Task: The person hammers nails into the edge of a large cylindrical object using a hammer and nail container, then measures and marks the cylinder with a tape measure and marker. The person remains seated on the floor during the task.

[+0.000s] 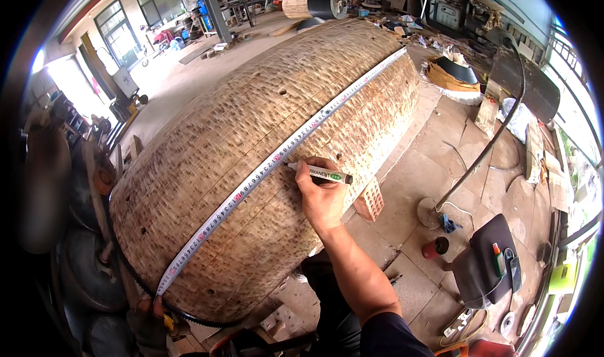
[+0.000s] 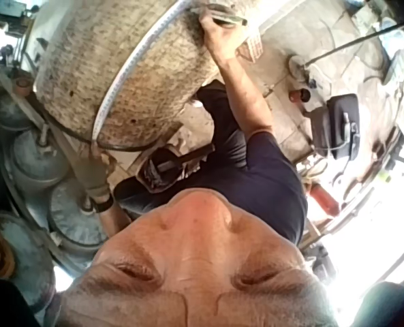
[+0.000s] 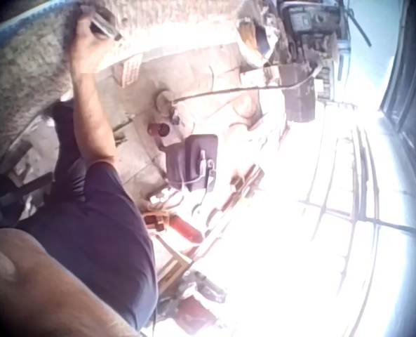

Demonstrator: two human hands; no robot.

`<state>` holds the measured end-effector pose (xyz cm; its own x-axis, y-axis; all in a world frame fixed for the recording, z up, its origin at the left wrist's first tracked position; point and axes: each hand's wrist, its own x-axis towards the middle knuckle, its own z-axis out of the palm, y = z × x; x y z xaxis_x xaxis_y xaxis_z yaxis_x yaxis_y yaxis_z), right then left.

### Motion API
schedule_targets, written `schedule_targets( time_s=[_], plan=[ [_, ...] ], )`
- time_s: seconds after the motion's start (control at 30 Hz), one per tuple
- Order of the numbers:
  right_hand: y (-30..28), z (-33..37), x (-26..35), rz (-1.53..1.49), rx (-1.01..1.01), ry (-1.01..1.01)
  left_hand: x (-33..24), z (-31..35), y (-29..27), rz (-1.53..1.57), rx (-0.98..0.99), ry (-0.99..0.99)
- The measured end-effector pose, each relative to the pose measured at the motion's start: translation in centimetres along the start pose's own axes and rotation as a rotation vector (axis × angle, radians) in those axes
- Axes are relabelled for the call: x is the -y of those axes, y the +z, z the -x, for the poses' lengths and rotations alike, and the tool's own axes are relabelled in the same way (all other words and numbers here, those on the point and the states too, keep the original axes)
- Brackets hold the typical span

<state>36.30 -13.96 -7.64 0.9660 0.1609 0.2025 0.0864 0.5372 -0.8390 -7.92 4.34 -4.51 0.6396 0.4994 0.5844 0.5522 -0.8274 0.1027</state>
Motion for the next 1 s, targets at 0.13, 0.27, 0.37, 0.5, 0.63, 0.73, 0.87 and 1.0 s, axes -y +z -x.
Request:
schedule_targets(
  time_s=[0.13,0.27,0.37,0.5,0.63,0.73,0.87,1.0],
  plan=[
    [-1.1,-1.2,-0.9,-0.1,-0.014,-0.15,3.3,0.8,0.7,-0.095,0.051,0.201],
    [-2.5,-4.9,-0.3,-0.116,-0.131,-0.118,7.8,2.1,0.4,-0.508,0.126,0.629],
    [-2.5,-6.2,0.5,-0.063,-0.167,-0.134,9.7,4.1,1.0,-0.18,0.28,0.071],
    [-2.7,-7.3,-0.6,-0.045,-0.152,-0.144,3.5,1.9,-0.6,-0.217,0.237,0.148],
    [-2.9,-7.4,-0.9,-0.032,-0.163,-0.143,-0.8,-0.5,-2.3,-0.263,0.216,0.253],
    [-3.0,-7.5,-1.0,-0.032,-0.164,-0.134,-1.9,-1.4,-2.7,-0.278,0.202,0.283],
    [-2.9,-7.4,-0.9,-0.018,-0.162,-0.112,-3.8,-2.9,-2.9,-0.226,0.122,0.335],
    [-2.8,-7.6,-1.1,0.006,-0.192,-0.129,-4.6,-3.4,-3.1,-0.237,0.139,0.316]
  ],
)
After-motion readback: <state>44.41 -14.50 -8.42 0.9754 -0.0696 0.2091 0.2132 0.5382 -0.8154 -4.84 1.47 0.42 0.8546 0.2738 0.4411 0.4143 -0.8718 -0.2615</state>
